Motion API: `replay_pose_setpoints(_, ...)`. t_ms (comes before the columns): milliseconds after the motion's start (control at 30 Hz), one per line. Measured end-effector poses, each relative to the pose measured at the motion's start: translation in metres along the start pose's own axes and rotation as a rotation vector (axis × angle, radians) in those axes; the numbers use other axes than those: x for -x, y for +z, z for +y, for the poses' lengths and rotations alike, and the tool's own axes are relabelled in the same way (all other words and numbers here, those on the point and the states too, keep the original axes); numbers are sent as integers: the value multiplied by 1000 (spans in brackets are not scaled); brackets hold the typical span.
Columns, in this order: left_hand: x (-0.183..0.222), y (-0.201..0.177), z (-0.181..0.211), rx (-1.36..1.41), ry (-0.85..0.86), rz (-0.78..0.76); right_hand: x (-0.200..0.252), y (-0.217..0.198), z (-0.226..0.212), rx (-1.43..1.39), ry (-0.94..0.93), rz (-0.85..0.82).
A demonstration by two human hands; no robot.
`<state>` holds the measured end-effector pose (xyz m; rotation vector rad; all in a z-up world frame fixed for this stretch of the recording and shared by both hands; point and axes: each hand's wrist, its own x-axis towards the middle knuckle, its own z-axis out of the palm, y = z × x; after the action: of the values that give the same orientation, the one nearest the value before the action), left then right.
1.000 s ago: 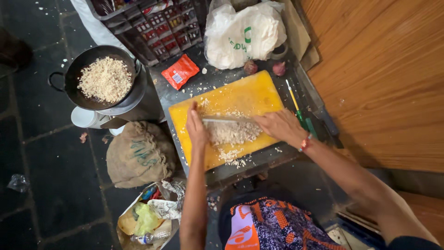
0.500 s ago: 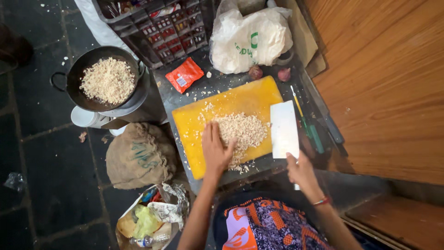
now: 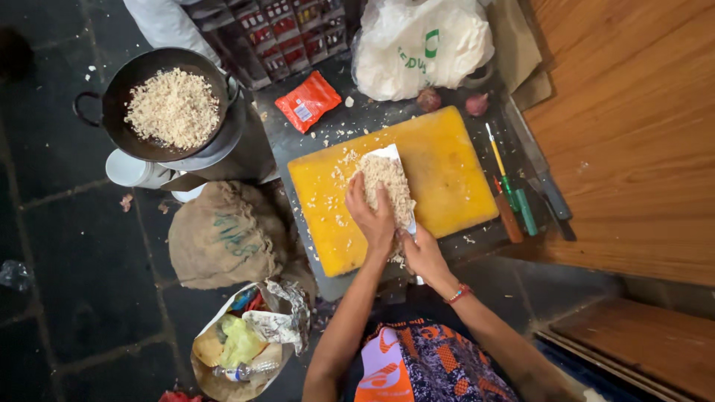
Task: The person moves a pot containing sauce, uses a cleaver to organize chopped ingredients on a yellow cutting board, and debones cooked chicken pieces by hand, separating meat from bones and placing the meat into a metal container.
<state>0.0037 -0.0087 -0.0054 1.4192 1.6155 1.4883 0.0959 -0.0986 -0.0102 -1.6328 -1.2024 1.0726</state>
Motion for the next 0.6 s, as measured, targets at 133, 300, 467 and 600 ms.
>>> replay_pose_setpoints(133,-12,-5,-5,109,-83,32,-3,5,-25,-191,376,-68)
replay_pose_setpoints(300,-20,-9,-7,322,-211,83,-1,7,-49,-252,378,-90)
replay_pose_setpoints(467,-22,-16,-10,357,-258,49,2,7,-57,-303,451,-115)
replay_pose_setpoints(600,-23,-16,-15,381,-262,39,4,5,-48,-363,513,-118)
